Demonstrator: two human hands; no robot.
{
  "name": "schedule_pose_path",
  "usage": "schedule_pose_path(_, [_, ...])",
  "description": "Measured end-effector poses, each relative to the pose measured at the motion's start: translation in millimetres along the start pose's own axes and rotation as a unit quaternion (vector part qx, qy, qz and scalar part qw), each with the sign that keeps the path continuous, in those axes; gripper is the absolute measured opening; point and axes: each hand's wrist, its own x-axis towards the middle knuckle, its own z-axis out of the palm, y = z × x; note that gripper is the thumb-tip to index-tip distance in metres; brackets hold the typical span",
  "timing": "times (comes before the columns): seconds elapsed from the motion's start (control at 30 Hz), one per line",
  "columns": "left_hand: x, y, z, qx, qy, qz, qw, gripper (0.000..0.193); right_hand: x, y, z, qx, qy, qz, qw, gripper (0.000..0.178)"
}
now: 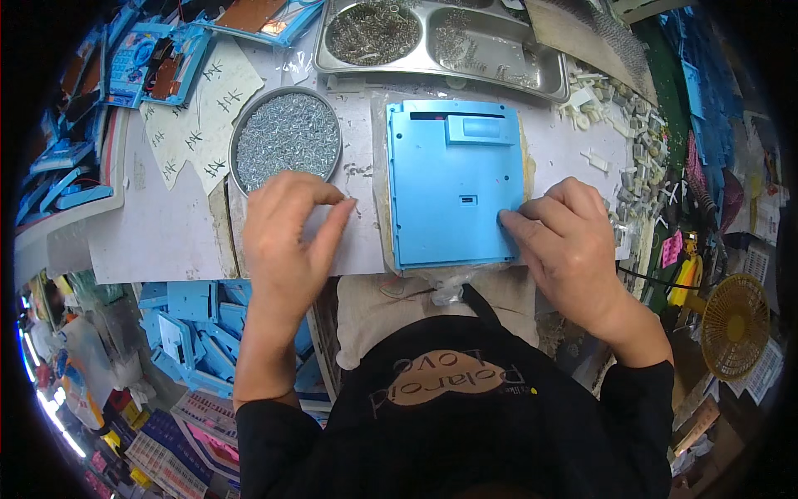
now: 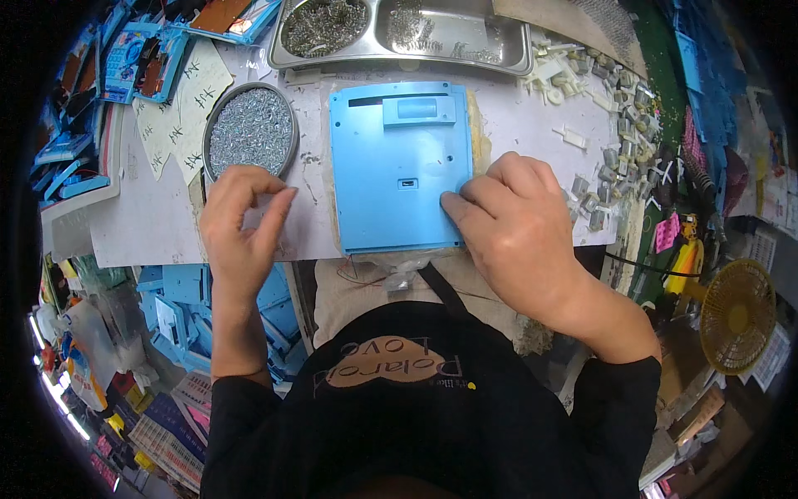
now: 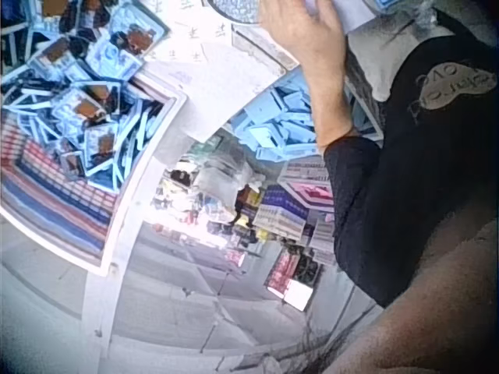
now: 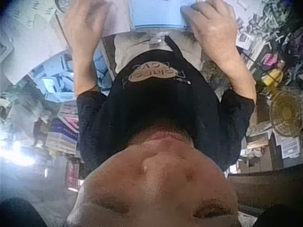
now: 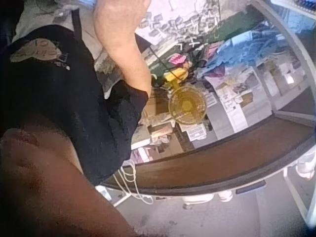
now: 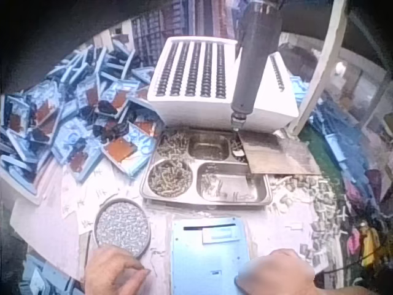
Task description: Assembling and soldering components into a light blue plastic electronic housing.
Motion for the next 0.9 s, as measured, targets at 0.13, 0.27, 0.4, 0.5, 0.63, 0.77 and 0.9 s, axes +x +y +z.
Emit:
schedule_pose_path(0.13, [-3.7,22.0,6.4,-0.097,-0.031,0.009,0.995,0.014,2.9,2.4,-5.7,0.053,0.015,0.0,0.998,0.029])
schedule_pose_path(0.27, [-21.5,55.2,19.2,-0.361,-0.16,-0.08,0.915,0.01,-3.2,-2.7,-12.6,0.214,0.07,-0.002,0.974,0.032])
schedule_pose_path(0.4, [-23.4,79.7,21.7,-0.572,-0.284,-0.278,0.718,0.011,-19.8,-21.5,-4.7,0.322,0.111,-0.009,0.94,0.036])
schedule_pose_path(0.5, [-25.4,77.9,29.7,-0.598,-0.313,-0.329,0.661,0.011,-33.6,-21.9,11.9,0.305,0.161,-0.028,0.938,0.041])
schedule_pose_path(0.63, [-30.4,80.3,39.7,-0.647,-0.274,-0.31,0.641,0.01,-36.3,-22.5,7.1,0.209,0.17,-0.061,0.961,0.045])
schedule_pose_path(0.77, [-28.5,79.4,36.5,-0.665,-0.22,-0.309,0.644,0.008,-28.1,-15.1,7.0,0.214,0.144,-0.085,0.962,0.048])
schedule_pose_path(0.9, [-24.7,62.0,36.4,-0.414,-0.074,-0.136,0.897,0.014,28.5,59.9,-8.1,0.258,0.276,-0.003,0.926,0.042])
